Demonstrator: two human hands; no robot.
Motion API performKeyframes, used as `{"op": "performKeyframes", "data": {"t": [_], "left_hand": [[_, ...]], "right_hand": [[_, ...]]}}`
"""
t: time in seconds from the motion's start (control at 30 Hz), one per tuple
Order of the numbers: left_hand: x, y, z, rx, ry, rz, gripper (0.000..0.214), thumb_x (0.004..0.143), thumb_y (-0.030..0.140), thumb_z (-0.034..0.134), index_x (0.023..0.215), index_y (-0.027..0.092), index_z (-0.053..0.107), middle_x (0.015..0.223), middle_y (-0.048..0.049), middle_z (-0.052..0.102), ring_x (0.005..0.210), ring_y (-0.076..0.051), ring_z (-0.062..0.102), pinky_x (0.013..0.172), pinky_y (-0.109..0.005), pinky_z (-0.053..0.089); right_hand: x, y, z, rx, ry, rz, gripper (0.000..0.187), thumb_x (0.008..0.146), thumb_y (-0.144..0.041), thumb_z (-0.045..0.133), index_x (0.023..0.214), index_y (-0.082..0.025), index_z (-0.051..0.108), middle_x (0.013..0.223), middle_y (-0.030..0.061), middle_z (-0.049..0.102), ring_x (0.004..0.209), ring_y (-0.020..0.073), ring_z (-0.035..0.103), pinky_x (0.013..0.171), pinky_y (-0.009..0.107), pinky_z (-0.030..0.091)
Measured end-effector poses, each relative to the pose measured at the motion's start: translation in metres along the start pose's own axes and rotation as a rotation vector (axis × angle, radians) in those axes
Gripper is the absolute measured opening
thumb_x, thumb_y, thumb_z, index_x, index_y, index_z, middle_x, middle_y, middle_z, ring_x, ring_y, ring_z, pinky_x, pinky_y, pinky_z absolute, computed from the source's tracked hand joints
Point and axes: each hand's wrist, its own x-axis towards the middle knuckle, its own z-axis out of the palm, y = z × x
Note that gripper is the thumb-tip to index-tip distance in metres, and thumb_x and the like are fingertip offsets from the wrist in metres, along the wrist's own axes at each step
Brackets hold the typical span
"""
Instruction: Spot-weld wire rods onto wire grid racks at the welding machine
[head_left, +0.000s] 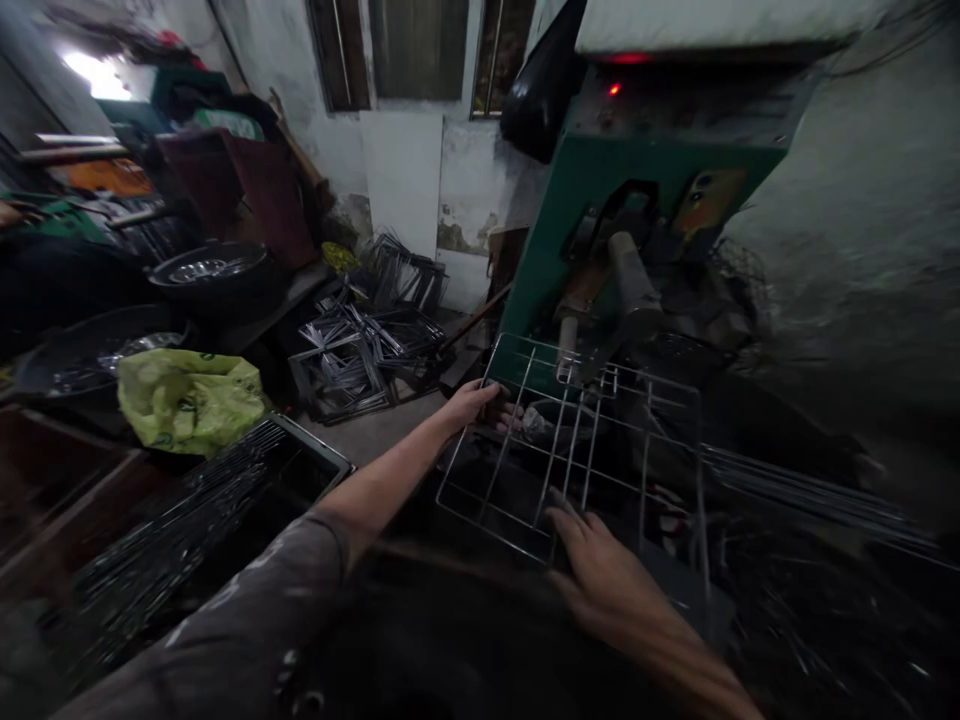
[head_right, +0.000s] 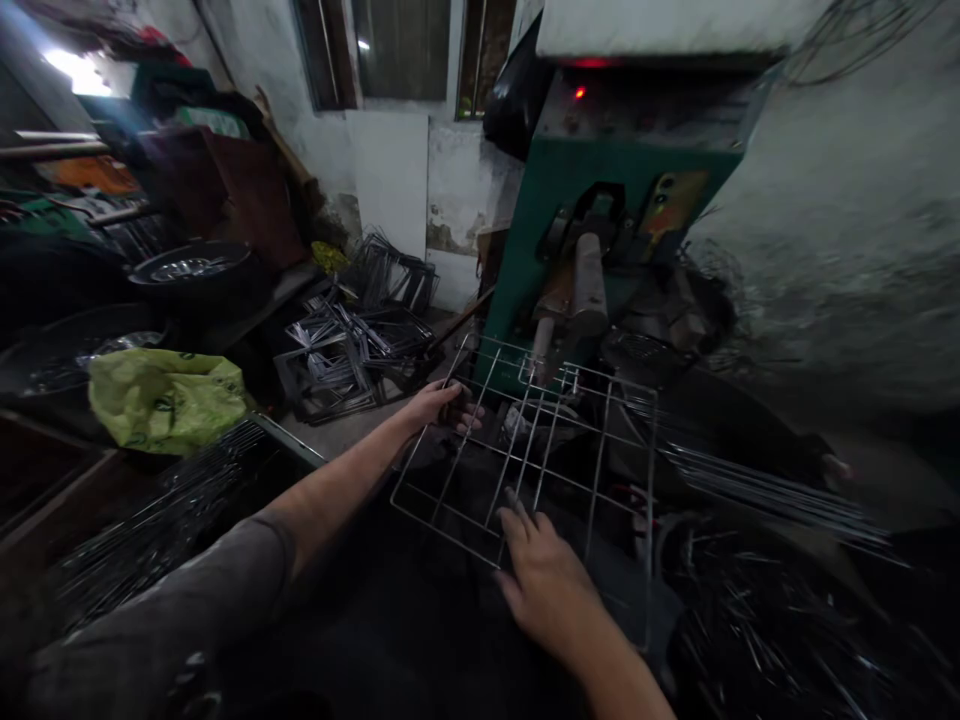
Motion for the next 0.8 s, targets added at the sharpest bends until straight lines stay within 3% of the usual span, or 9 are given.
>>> {"op": "performKeyframes", "data": {"t": [0.2, 0.5, 0.7, 0.8], "left_hand": [[0.013, 0.008, -0.001, -0.007, -0.027, 0.031, 0.032, 0.081, 0.038, 0.062, 0.094, 0.012, 0.049, 0.079, -0.016, 0.07, 0.068, -0.028, 0.07, 0.056, -0.035, 0.054], [0.009, -0.001, -0.003, -0.064, -0.025, 0.035, 0.034, 0.079, 0.04, 0.065, 0.092, 0.012, 0.049, 0.078, -0.016, 0.07, 0.067, -0.028, 0.07, 0.054, -0.034, 0.054], [0.007, -0.001, -0.002, -0.034, 0.014, 0.01, 0.034, 0.079, 0.04, 0.065, 0.091, 0.012, 0.05, 0.079, -0.0161, 0.07, 0.067, -0.027, 0.069, 0.055, -0.033, 0.053], [0.012, -0.003, -0.006, -0.044, -0.001, 0.01, 0.035, 0.079, 0.04, 0.065, 0.09, 0.012, 0.049, 0.08, -0.0166, 0.07, 0.067, -0.027, 0.07, 0.054, -0.032, 0.053]], "right_hand": [[0.009, 0.006, -0.011, -0.049, -0.059, -0.006, 0.06, 0.078, -0.023, 0.051, 0.135, -0.007, 0.043, 0.139, 0.0159, 0.043, 0.123, 0.0313, 0.043, 0.103, 0.044, 0.039], [0.008, 0.01, -0.004, -0.022, -0.037, -0.03, 0.061, 0.075, -0.019, 0.049, 0.135, -0.008, 0.043, 0.145, 0.0145, 0.034, 0.126, 0.0293, 0.041, 0.104, 0.045, 0.039], [0.009, 0.013, -0.003, 0.007, -0.047, -0.024, 0.062, 0.075, -0.021, 0.049, 0.136, -0.011, 0.042, 0.142, 0.0126, 0.04, 0.125, 0.0297, 0.042, 0.102, 0.046, 0.041], [0.011, 0.018, 0.0, 0.034, 0.007, -0.039, 0.061, 0.075, -0.021, 0.048, 0.135, -0.015, 0.042, 0.143, 0.011, 0.039, 0.125, 0.0284, 0.042, 0.1, 0.044, 0.043]]}}
